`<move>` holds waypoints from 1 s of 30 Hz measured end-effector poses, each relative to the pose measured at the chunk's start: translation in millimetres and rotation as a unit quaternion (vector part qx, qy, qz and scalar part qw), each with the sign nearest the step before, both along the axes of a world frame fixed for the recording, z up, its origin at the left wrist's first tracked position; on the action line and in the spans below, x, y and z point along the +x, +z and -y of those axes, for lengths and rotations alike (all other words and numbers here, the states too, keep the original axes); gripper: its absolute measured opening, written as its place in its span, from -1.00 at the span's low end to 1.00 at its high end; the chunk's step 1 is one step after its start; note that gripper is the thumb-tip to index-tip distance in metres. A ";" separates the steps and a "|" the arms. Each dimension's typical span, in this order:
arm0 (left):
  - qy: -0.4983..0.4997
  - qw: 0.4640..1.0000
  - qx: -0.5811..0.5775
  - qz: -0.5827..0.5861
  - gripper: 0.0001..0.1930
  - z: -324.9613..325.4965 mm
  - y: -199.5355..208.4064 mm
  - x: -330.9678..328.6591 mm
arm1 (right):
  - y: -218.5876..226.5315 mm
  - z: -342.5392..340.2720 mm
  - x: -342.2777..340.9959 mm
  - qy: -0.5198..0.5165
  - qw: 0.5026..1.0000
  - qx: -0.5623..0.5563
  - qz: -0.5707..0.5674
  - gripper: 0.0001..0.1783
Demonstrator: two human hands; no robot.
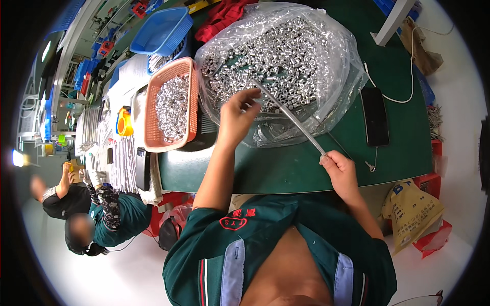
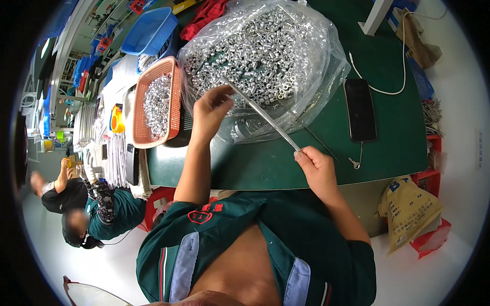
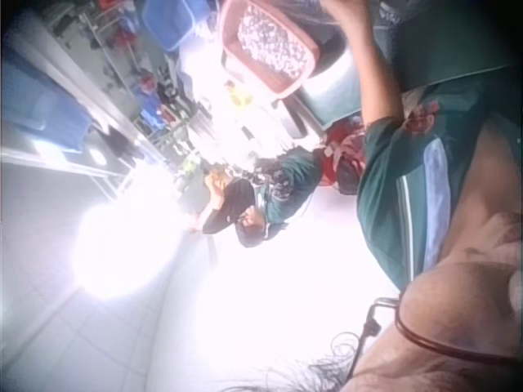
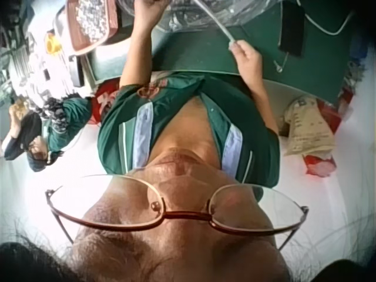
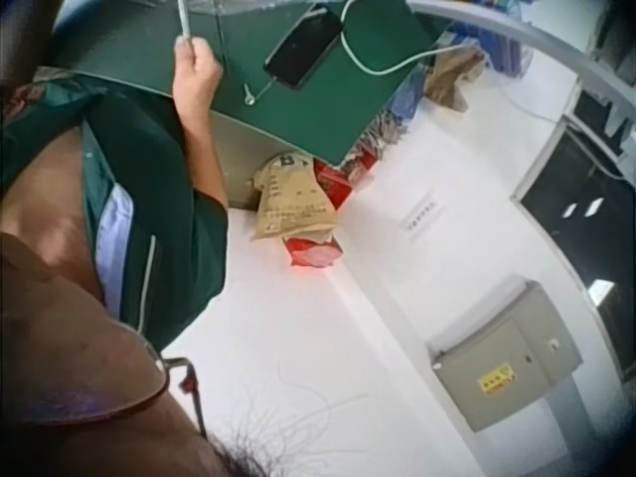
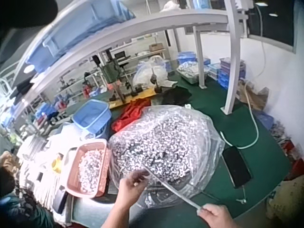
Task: The person uses a long metal rod to pick up small silver metal components from a large plastic bag and places them into a pink basket. The person repeats this action continuously throughout the video, transferring the parts one by one.
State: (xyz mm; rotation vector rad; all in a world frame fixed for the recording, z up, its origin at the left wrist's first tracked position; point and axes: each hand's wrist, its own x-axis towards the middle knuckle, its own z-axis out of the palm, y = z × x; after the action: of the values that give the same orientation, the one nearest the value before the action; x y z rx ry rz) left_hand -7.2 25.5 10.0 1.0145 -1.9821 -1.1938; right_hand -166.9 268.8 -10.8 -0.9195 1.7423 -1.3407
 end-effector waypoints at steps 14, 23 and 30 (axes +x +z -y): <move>-0.074 0.908 -0.344 0.226 -0.84 49.9 -28.9 -22.2 | 4.5 -1.1 -3.4 0.009 1.000 0.014 0.013 -0.78; -0.085 0.931 -0.285 0.214 -0.84 46.1 -25.1 -20.7 | 0.9 -1.9 -3.4 0.006 1.000 0.013 0.023 -0.78; -0.096 0.911 -0.320 0.241 -0.82 49.9 -29.6 -18.5 | 1.5 -1.0 -3.1 0.009 1.000 0.006 0.017 -0.78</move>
State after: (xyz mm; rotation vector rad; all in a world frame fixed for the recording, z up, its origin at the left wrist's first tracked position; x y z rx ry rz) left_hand -25.7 -24.3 -19.7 0.8174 -2.6489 -0.3053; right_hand -170.0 269.7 -9.3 -0.8991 1.7097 -1.3263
